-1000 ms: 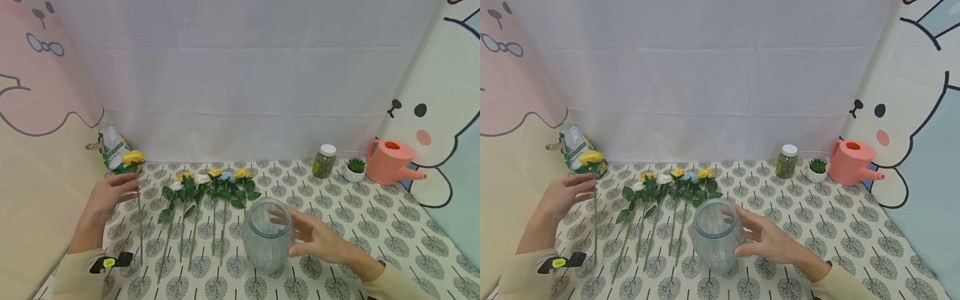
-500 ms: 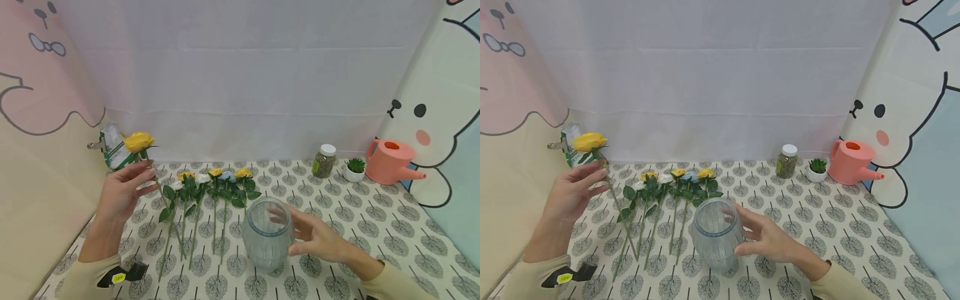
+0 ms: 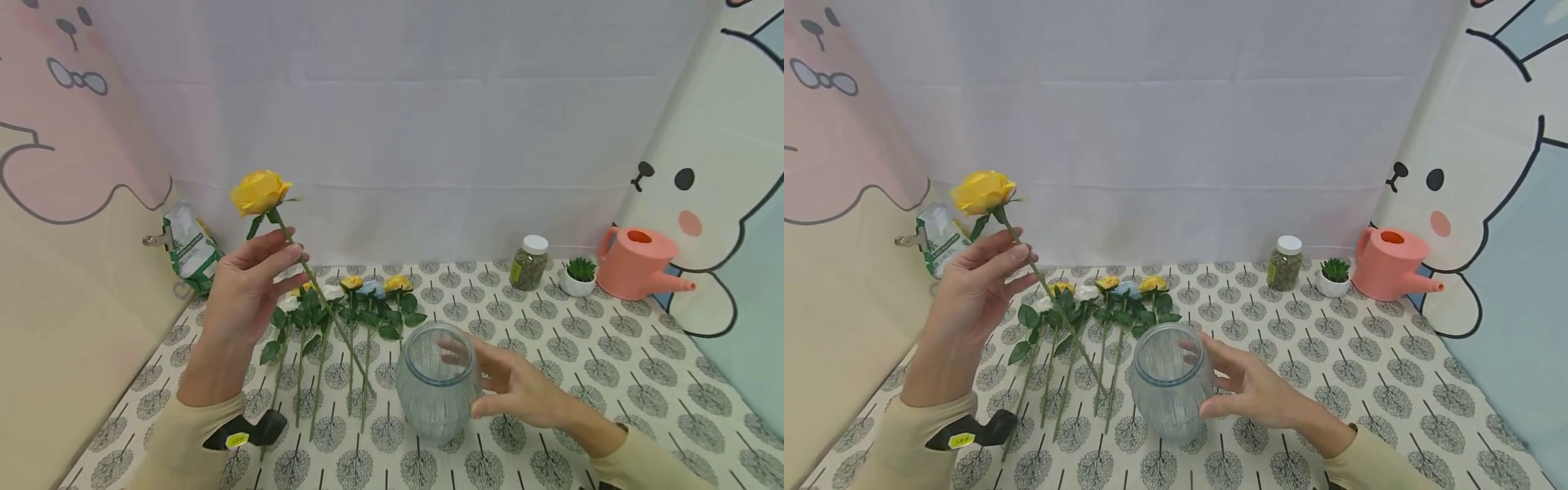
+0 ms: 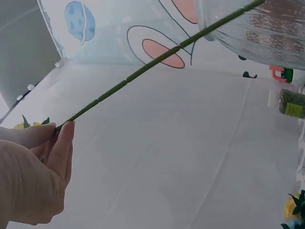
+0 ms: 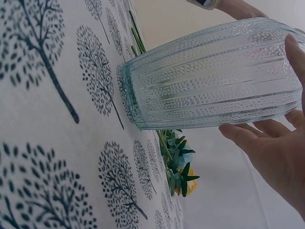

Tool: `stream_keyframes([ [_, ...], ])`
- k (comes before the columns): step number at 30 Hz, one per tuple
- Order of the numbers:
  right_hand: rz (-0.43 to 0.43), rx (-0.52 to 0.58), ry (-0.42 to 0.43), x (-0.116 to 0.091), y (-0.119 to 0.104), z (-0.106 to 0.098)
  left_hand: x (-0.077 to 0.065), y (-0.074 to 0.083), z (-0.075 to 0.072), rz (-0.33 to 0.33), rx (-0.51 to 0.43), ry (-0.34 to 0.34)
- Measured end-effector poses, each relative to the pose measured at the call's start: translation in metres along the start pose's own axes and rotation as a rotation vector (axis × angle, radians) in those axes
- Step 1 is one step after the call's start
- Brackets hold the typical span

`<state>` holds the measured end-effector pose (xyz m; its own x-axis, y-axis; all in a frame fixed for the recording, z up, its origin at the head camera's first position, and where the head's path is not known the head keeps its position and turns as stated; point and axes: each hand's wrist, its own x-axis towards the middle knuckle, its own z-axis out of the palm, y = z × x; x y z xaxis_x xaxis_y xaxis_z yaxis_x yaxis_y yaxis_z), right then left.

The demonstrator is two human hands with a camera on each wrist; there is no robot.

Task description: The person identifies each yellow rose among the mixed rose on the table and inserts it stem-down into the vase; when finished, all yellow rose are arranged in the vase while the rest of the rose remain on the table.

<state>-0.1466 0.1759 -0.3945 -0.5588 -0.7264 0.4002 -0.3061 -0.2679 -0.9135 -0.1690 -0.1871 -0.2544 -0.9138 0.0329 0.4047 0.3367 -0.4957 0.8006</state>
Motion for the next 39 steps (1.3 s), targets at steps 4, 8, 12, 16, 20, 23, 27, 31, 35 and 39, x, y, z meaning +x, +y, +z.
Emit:
stream_keyframes([
  [4,-0.005,-0.001,0.003,0.0,0.0,-0.001,0.01,0.008,0.019,0.054,-0.185,0.029],
  [8,-0.011,-0.001,0.0,0.0,0.0,-0.001,0.016,0.012,0.034,0.12,-0.315,0.059],
  [12,-0.01,0.006,-0.001,0.0,0.0,-0.001,0.02,0.008,0.046,0.192,-0.278,0.052],
  [16,-0.009,0.016,0.001,-0.001,0.001,-0.001,0.022,-0.004,0.056,0.215,-0.195,0.018],
  [20,-0.006,0.015,0.003,0.0,0.002,-0.001,0.021,-0.017,0.065,0.186,-0.119,-0.02],
  [23,-0.009,0.01,0.005,0.0,0.002,-0.001,0.018,-0.026,0.07,0.146,-0.065,-0.047],
  [27,-0.007,0.014,0.009,0.0,0.002,-0.001,0.016,-0.039,0.074,0.087,-0.001,-0.091],
  [31,-0.008,0.021,0.004,0.0,0.002,-0.001,0.013,-0.053,0.076,0.025,0.071,-0.146],
  [35,-0.018,0.023,-0.007,0.0,0.002,-0.001,0.008,-0.066,0.078,-0.066,0.163,-0.196],
  [39,-0.016,0.017,-0.01,0.001,0.001,-0.001,0.003,-0.077,0.08,-0.146,0.234,-0.249],
])
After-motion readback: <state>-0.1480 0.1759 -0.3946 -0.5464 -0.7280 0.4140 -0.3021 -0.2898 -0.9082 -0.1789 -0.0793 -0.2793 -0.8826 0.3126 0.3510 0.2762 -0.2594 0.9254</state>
